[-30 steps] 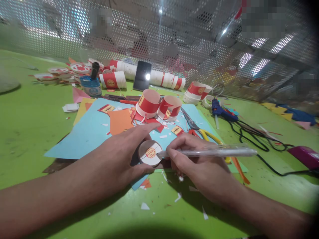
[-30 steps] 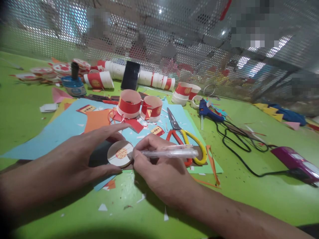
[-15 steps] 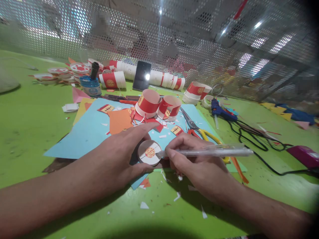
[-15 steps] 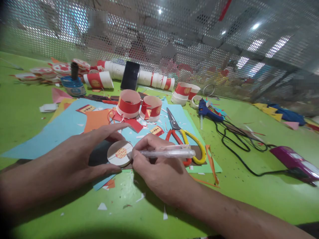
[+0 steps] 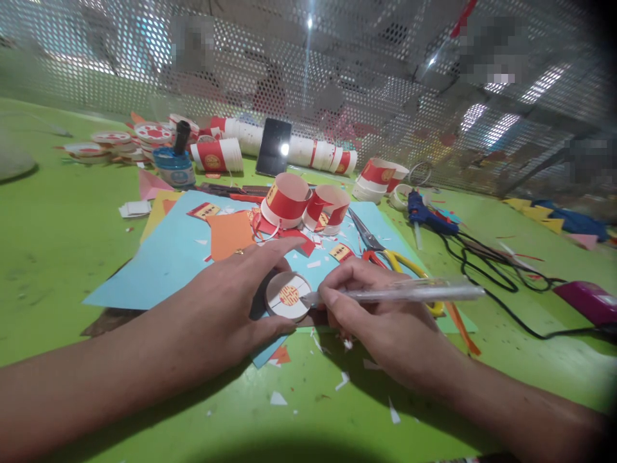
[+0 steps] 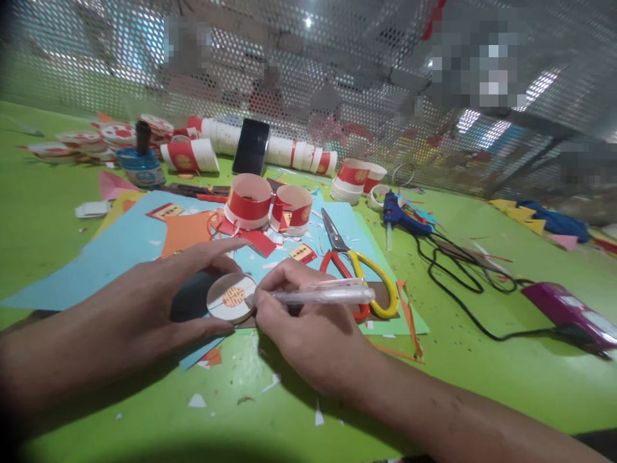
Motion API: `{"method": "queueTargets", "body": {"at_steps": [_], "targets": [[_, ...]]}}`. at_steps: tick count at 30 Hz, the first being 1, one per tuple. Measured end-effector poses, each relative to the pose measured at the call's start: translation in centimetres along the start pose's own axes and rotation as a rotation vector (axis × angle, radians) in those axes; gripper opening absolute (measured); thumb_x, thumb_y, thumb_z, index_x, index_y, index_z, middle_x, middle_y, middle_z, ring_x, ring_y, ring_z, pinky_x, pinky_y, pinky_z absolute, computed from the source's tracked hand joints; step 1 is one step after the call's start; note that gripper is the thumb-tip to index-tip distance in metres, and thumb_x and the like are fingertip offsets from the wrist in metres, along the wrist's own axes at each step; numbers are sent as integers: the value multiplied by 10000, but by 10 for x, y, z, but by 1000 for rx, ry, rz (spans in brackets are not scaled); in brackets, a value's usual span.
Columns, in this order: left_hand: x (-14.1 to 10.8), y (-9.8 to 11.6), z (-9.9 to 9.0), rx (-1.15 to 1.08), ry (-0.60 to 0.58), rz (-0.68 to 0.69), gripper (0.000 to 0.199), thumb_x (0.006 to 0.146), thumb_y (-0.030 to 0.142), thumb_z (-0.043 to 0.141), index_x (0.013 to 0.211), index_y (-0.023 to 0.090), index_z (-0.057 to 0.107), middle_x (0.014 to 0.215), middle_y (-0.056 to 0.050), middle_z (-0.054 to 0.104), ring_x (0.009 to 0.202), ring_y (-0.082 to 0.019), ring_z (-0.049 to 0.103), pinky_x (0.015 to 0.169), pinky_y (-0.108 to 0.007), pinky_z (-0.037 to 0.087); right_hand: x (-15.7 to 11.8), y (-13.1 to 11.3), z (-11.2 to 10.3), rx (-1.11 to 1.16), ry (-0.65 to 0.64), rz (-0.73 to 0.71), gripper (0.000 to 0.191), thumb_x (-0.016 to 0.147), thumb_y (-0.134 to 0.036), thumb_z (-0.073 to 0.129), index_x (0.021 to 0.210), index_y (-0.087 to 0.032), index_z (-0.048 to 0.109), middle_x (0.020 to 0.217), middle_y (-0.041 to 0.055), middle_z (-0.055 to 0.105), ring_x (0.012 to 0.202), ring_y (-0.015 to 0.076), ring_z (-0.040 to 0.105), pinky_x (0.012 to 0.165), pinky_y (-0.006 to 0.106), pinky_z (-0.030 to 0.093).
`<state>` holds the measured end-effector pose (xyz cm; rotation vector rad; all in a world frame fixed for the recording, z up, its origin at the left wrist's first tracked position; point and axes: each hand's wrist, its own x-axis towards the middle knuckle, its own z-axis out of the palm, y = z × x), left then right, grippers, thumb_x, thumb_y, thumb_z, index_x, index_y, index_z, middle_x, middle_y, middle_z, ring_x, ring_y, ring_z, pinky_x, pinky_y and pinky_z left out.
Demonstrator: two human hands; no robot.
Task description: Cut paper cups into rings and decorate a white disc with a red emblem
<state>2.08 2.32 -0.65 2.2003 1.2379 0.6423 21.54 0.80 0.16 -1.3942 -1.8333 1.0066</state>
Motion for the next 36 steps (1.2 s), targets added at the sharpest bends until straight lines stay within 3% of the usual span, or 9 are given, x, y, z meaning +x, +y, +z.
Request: {"method": "queueTargets", "body": {"at_steps": [7, 12, 19, 26, 36], "targets": [[-1, 1, -1, 15, -19, -26, 386, 796, 448, 627, 1114, 243, 548, 935, -40, 678, 791, -240, 626, 648, -344, 474, -1, 0, 0, 6, -9, 16, 133, 848, -211, 547, 718, -188, 565, 578, -33, 594, 489, 83, 510, 447, 202, 404], [-2, -2, 0, 24, -20, 11, 431, 823, 388, 612, 1218, 263, 496, 1045, -52, 668, 897, -254, 624, 725, -372, 486, -2, -1, 0, 9, -10, 19, 130, 849, -209, 544, 722, -189, 561, 587, -30, 594, 493, 82, 510, 450, 199, 409], [-3, -6, 1, 49, 12, 48, 441, 793, 389, 648, 1188, 235, 527, 1137, -86, 646, 995, -290, 609, 797, -401, 494, -1, 1, 0, 21, -19, 17, 132, 857, -222, 548, 729, -194, 559, 575, -40, 585, 486, 81, 504, 458, 201, 415], [-1, -2, 1, -15, 11, -5, 449, 778, 418, 655, 1177, 242, 553, 995, -61, 692, 888, -272, 642, 714, -376, 507, -1, 2, -1, 56, -25, 28, 128, 864, -233, 551, 740, -201, 560, 577, -48, 579, 495, 85, 507, 466, 202, 431], [-2, 1, 0, 2, -4, -16, 388, 796, 452, 632, 1125, 260, 560, 987, -54, 681, 872, -261, 630, 707, -372, 489, -1, 0, -1, 37, -21, 22, 131, 852, -216, 561, 722, -198, 565, 552, -49, 564, 474, 86, 497, 456, 204, 409]]}}
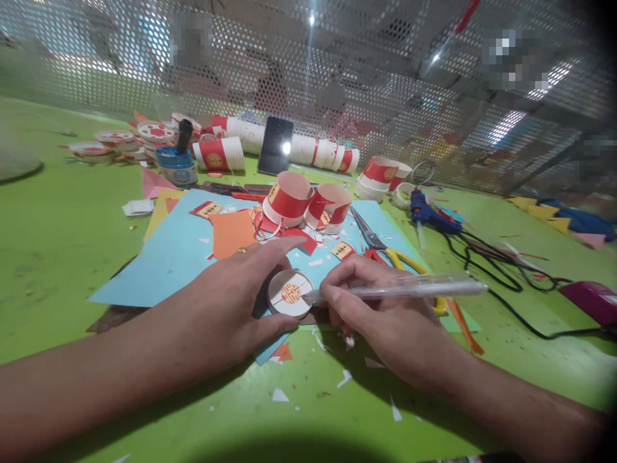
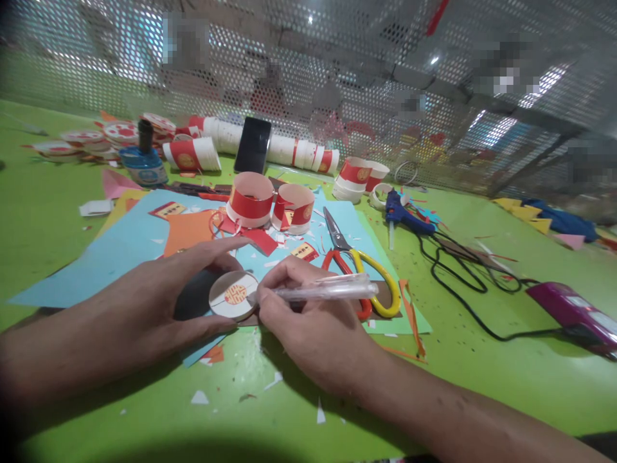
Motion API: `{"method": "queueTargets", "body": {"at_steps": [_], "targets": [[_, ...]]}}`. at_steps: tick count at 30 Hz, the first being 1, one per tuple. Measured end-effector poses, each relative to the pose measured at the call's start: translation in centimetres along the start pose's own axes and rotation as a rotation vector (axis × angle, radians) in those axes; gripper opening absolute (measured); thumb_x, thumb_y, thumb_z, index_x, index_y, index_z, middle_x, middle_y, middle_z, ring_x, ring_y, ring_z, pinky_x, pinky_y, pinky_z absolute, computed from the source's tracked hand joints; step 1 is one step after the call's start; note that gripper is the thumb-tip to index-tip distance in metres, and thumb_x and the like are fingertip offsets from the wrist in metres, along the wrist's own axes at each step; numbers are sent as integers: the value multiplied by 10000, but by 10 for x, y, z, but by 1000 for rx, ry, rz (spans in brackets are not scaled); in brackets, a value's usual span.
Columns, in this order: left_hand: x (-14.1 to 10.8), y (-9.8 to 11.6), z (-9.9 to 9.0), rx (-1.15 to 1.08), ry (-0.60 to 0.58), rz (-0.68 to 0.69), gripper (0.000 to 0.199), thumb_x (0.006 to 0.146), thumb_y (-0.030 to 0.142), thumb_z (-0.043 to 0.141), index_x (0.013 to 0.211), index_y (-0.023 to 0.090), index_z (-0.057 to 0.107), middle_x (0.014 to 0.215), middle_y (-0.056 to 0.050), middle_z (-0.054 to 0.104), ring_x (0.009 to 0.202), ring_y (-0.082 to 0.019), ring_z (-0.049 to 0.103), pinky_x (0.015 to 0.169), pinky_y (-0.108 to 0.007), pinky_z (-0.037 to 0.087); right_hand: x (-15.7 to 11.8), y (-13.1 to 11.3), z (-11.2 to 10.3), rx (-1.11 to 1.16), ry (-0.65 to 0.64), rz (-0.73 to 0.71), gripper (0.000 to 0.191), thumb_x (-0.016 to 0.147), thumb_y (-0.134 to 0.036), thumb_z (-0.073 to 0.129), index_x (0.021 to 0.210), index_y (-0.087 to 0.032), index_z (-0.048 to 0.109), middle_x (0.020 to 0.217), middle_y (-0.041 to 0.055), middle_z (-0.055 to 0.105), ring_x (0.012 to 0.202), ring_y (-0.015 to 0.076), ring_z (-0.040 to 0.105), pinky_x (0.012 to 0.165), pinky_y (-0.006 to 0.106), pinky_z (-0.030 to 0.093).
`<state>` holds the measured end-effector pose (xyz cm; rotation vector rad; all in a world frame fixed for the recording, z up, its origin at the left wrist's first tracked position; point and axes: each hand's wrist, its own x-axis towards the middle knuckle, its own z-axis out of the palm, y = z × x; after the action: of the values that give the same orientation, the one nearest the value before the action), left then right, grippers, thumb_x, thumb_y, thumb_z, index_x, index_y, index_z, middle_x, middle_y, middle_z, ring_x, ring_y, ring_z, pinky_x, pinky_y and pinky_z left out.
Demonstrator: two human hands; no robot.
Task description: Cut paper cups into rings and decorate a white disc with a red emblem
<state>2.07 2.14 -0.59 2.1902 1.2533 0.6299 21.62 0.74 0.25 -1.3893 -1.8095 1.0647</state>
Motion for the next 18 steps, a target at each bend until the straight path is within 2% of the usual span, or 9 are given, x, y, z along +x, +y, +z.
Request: {"method": "queueTargets", "body": {"at_steps": [11, 18], "targets": [[-1, -1, 0, 10, -11, 17, 338, 816, 451, 606, 1070, 235, 559, 954, -45, 663, 809, -238, 624, 669, -356, 473, 0, 1, -1, -1, 6, -15, 131, 861, -218, 556, 731, -201, 570, 579, -48, 581, 493, 85, 512, 489, 219, 428], [-2, -3, 2, 31, -11, 24, 260, 836, 360, 590, 1060, 235, 549, 963, -40, 664, 812, -224, 621, 647, -327, 467, -4, -4, -6, 34, 136, -50, 133, 862, -246, 567, 733, -216, 572, 542, -62, 566, 473, 83, 528, 460, 197, 438]]}}
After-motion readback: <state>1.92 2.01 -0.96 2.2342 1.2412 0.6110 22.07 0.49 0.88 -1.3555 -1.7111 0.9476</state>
